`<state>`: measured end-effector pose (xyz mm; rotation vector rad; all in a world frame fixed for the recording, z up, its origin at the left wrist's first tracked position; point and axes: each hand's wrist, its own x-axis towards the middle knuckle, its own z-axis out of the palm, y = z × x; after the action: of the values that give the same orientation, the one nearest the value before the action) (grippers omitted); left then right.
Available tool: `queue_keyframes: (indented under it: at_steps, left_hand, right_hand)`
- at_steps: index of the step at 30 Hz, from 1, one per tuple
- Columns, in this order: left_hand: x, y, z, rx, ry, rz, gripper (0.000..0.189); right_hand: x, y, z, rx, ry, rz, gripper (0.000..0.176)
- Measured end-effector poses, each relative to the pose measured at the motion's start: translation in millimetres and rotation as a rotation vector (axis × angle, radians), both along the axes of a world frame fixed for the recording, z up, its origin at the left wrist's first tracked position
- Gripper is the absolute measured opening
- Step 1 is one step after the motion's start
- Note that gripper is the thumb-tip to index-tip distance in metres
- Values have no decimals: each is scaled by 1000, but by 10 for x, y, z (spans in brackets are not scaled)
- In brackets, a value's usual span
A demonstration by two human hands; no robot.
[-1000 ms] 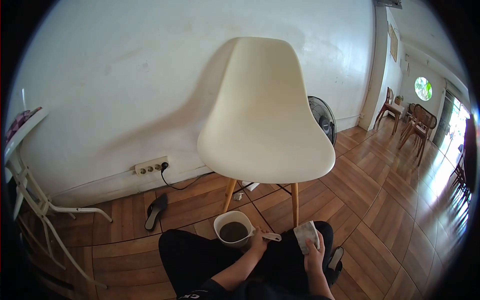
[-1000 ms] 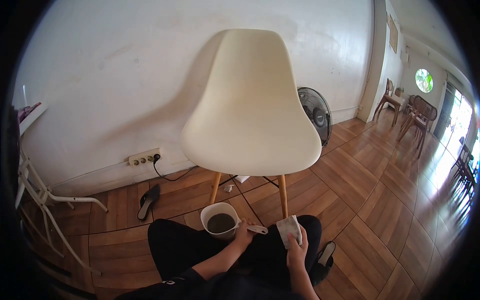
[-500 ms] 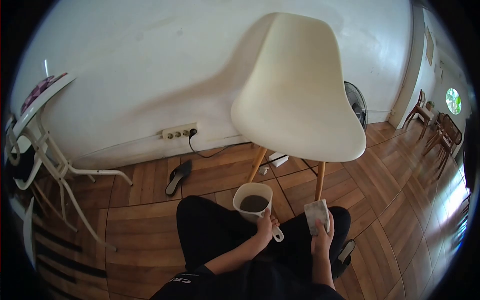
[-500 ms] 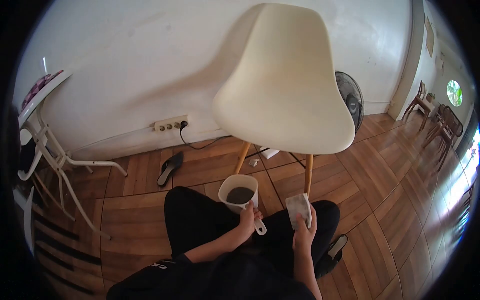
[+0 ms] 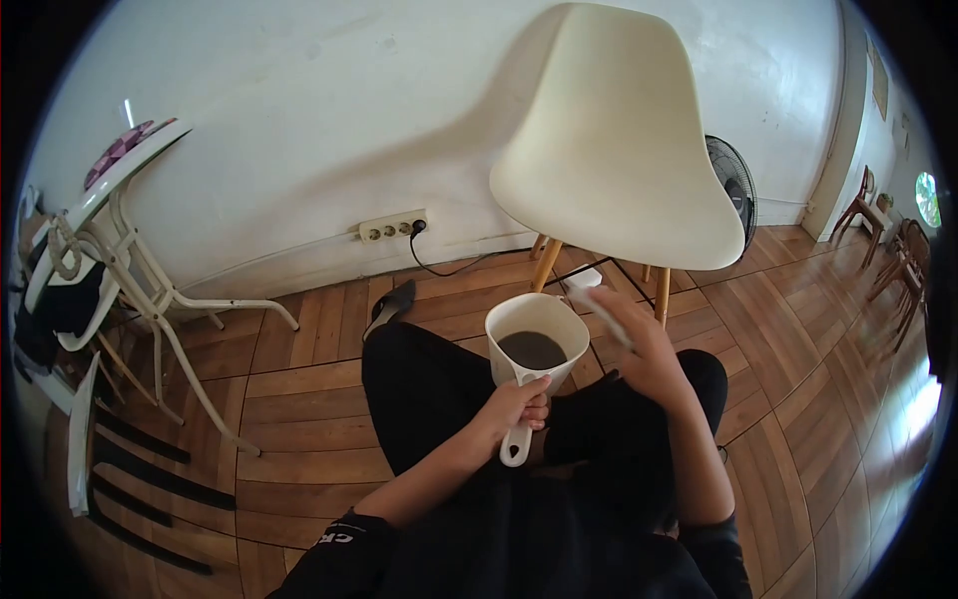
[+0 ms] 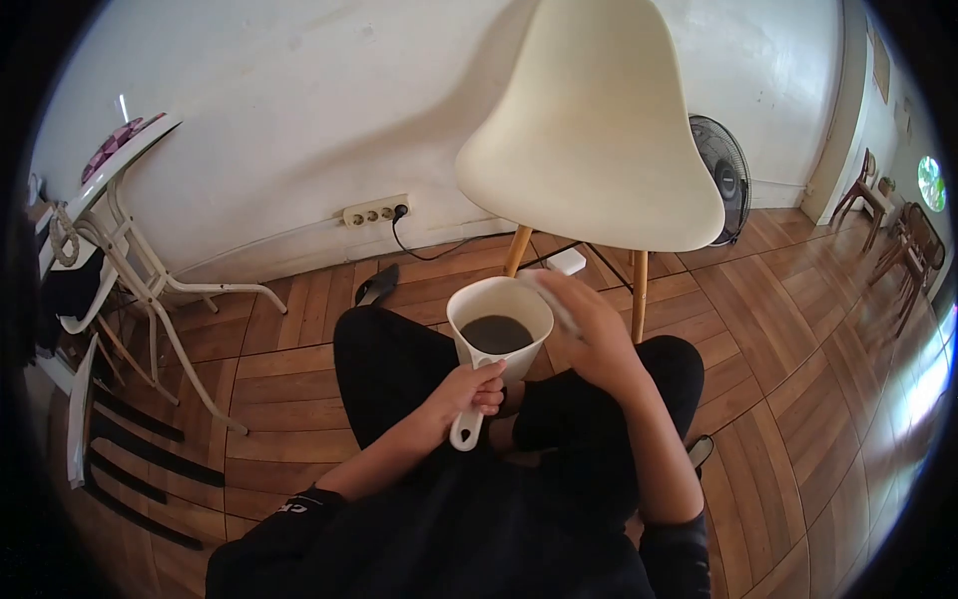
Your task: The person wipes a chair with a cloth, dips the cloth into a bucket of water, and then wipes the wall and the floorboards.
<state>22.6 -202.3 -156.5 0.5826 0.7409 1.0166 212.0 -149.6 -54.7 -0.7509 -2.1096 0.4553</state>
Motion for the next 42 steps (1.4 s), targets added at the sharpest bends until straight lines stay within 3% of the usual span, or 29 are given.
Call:
queue_keyframes:
  at_steps: [1,2,4,5,7,8,10,11,16,19,23,25,29,35,42]
  left_hand:
    - [-40,-53,70,-15,17,-14,29]
    - [-80,-88,119,-13,21,-11,29]
    - [-168,-139,198,-53,46,-56,27]
    - [-213,-160,217,-59,37,-57,27]
    - [-306,-200,232,-55,62,-45,26]
    - [-370,-214,246,-51,90,-46,25]
    - [-526,-240,268,-45,94,-9,27]
    - [-631,-234,239,-12,79,-30,28]
    - [-1164,-117,161,34,127,38,29]
    - [-1549,62,19,24,153,79,29]
    - [-1986,383,-126,31,199,103,24]
    - [-2148,539,-294,38,221,124,22]
    - [-2333,853,-681,35,299,145,21]
    - [-2393,1205,-1181,22,277,70,23]
    - [-2218,1497,-1456,3,178,-29,25]
  right_hand:
    - [-93,57,41,73,-175,98,52]
    - [-204,143,15,76,-172,100,52]
    - [-474,311,-53,24,-618,226,51]
    - [-612,344,-32,29,-619,236,51]
    - [-917,385,20,-118,-1040,307,54]
    - [-1038,449,-30,-109,-1045,323,54]
    - [-1273,600,-198,-74,-1372,385,57]
    - [-1337,671,-229,-44,-1327,416,35]
    - [-2122,1118,-145,-15,-1315,606,35]
    - [-2739,1209,-122,15,-1349,444,40]
    - [-3227,1406,-394,55,-1167,327,34]
    - [-3404,1623,-724,109,-1113,291,49]
    - [-3546,1867,-1263,73,-894,142,59]
    - [-3573,2140,-1972,-272,-805,-26,55]
    - [-3418,2339,-2090,-459,-817,-266,51]
